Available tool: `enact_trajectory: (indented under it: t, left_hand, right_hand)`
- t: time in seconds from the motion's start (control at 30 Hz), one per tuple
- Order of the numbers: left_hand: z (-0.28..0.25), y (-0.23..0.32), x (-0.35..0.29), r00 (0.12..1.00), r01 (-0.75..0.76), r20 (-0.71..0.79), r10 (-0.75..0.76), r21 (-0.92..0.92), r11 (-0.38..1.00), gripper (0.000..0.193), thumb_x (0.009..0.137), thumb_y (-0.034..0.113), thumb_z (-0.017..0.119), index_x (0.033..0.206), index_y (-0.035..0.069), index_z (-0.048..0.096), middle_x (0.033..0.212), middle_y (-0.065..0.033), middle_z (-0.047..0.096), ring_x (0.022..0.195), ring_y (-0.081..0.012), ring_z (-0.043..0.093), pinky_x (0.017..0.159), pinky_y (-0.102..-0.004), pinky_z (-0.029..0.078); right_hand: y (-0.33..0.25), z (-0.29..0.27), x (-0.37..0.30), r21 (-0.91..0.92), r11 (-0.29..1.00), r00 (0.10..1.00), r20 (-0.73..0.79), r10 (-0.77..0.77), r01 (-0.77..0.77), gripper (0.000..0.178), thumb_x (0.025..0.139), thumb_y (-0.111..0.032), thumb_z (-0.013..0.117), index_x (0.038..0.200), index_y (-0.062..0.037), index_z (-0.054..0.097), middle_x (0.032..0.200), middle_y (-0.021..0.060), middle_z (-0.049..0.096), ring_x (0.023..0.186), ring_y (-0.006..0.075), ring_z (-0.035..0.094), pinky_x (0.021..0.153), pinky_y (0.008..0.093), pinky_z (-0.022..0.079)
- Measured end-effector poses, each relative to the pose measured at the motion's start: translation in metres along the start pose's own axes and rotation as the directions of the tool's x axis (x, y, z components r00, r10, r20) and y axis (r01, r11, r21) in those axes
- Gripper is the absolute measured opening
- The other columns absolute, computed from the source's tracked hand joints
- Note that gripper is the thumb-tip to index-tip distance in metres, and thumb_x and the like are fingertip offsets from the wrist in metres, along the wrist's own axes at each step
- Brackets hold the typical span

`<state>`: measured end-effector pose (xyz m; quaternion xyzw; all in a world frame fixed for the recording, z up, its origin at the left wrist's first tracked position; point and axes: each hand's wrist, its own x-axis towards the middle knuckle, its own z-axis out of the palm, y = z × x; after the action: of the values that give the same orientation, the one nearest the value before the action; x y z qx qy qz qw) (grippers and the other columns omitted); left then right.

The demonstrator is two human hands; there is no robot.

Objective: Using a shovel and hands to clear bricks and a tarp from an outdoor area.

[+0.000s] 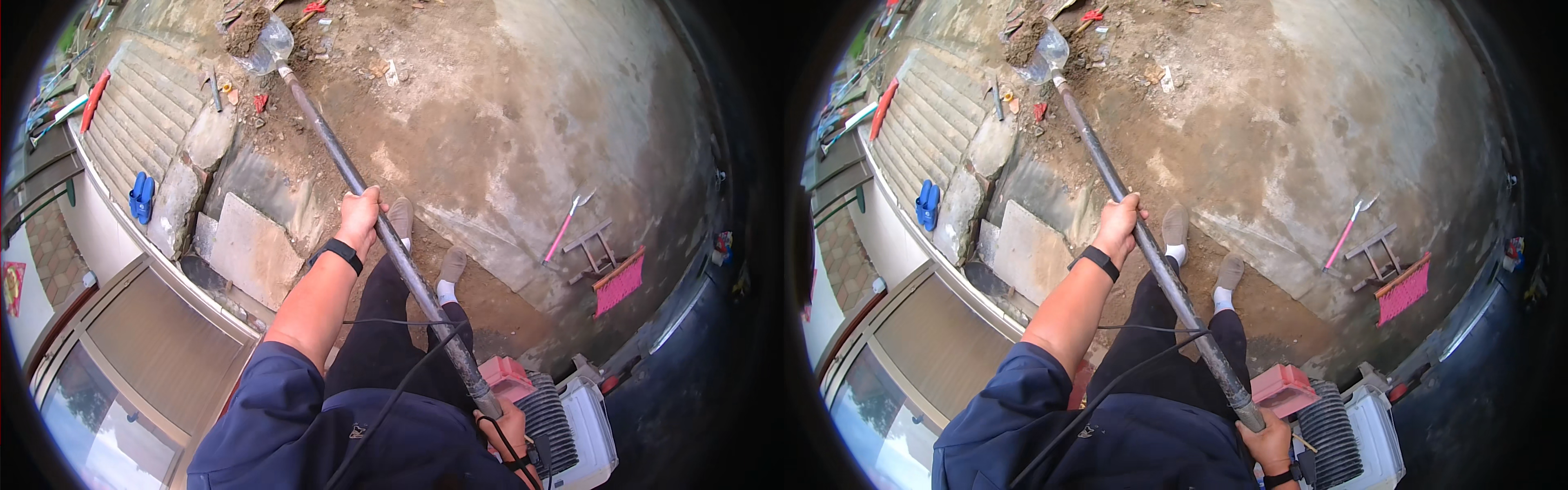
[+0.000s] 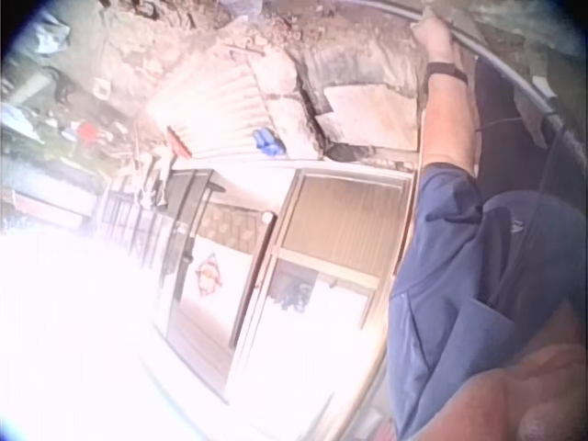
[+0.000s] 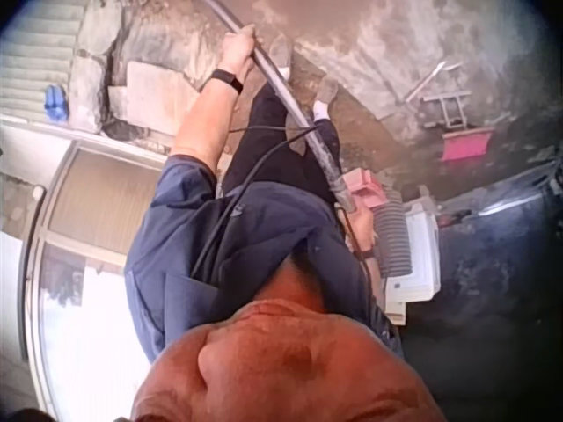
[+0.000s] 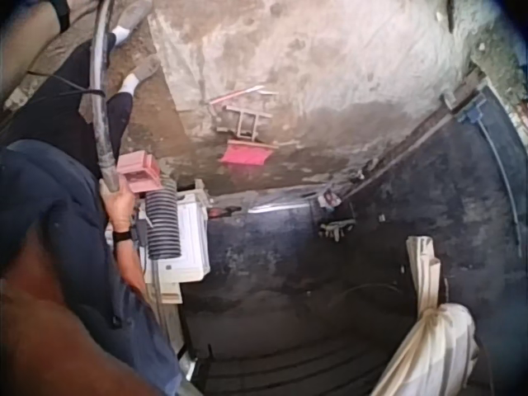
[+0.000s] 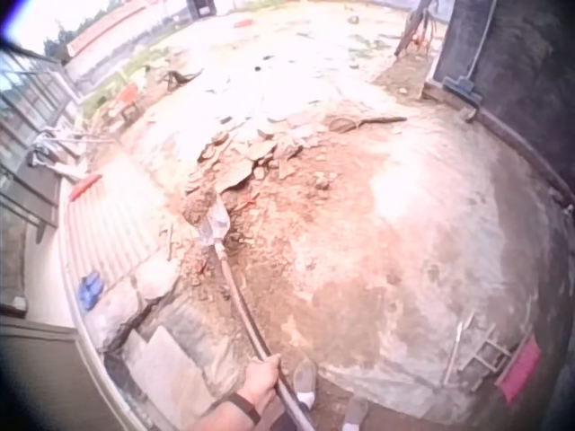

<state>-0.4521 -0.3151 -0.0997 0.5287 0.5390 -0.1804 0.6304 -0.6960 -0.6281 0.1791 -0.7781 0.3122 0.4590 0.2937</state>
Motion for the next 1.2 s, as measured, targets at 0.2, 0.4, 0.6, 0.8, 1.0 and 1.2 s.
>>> enact_trajectory:
  t: [0.2, 0.4, 0.6, 0.8, 1.0, 1.2]
  left_hand:
    - [0.004, -0.053, -0.041, 0.974, 0.222, 0.024, -0.223, 0.051, 0.974, 0.015, 0.085, 0.011, 0.060, 0.077, -0.001, 0.056, 0.064, -0.0090, 0.056, 0.053, -0.0197, 0.056, 0.047, -0.0344, 0.046]
    - [0.016, -0.148, -0.113, 0.920, 0.376, 0.095, -0.380, 0.053, 0.925, 0.011, 0.086, 0.011, 0.060, 0.082, 0.001, 0.056, 0.071, -0.0070, 0.057, 0.062, -0.0197, 0.060, 0.056, -0.0338, 0.049]
    - [0.024, -0.169, -0.162, 0.889, 0.438, 0.037, -0.456, 0.217, 0.872, 0.013, 0.086, 0.010, 0.061, 0.089, -0.001, 0.054, 0.072, -0.0091, 0.058, 0.061, -0.0198, 0.061, 0.052, -0.0345, 0.049]
    - [0.052, -0.170, -0.160, 0.947, 0.262, 0.117, -0.300, 0.262, 0.929, 0.033, 0.081, 0.009, 0.064, 0.102, -0.006, 0.045, 0.078, -0.0142, 0.058, 0.063, -0.0197, 0.062, 0.048, -0.0377, 0.049]
    - [0.140, -0.159, -0.186, 0.896, 0.115, 0.383, -0.225, 0.290, 0.950, 0.017, 0.086, 0.011, 0.062, 0.091, -0.005, 0.055, 0.083, -0.0123, 0.059, 0.068, -0.0201, 0.063, 0.052, -0.0350, 0.050]
    - [0.232, -0.166, -0.245, 0.786, 0.064, 0.573, -0.233, 0.299, 0.952, 0.019, 0.087, 0.013, 0.063, 0.093, -0.003, 0.053, 0.081, -0.0089, 0.059, 0.068, -0.0183, 0.063, 0.056, -0.0324, 0.051]
  right_hand:
    - [0.048, -0.020, -0.041, -0.001, 1.000, 0.999, 0.050, -0.009, 0.009, 0.036, 0.067, -0.018, 0.079, 0.094, 0.0027, 0.066, 0.074, 0.0096, 0.067, 0.070, 0.0145, 0.062, 0.066, 0.0289, 0.049]
    - [0.100, -0.057, -0.111, -0.076, 0.979, 0.974, 0.107, 0.199, -0.192, 0.051, 0.080, -0.031, 0.069, 0.125, -0.0103, 0.059, 0.101, 0.0233, 0.067, 0.096, 0.0336, 0.065, 0.081, 0.0390, 0.049]
    - [0.176, -0.045, -0.135, -0.169, 0.971, 0.967, 0.165, 0.195, -0.167, 0.034, 0.083, -0.029, 0.067, 0.110, -0.0077, 0.064, 0.094, 0.0201, 0.067, 0.087, 0.0342, 0.064, 0.077, 0.0403, 0.050]
    - [0.224, -0.010, -0.136, -0.186, 0.976, 0.993, 0.013, -0.116, 0.116, 0.035, 0.083, -0.031, 0.069, 0.105, -0.0043, 0.066, 0.097, 0.0201, 0.066, 0.088, 0.0369, 0.062, 0.078, 0.0426, 0.050]
    - [0.236, 0.002, -0.112, 0.086, 0.992, 0.996, -0.007, 0.092, -0.091, 0.037, 0.065, -0.022, 0.079, 0.091, 0.0004, 0.066, 0.076, 0.0165, 0.067, 0.070, 0.0267, 0.067, 0.065, 0.0346, 0.051]
    - [0.166, -0.021, -0.082, 0.203, 0.970, 0.939, -0.338, -0.056, 0.131, 0.035, 0.067, -0.024, 0.078, 0.089, -0.0003, 0.064, 0.074, 0.0164, 0.065, 0.069, 0.0288, 0.066, 0.062, 0.0382, 0.051]
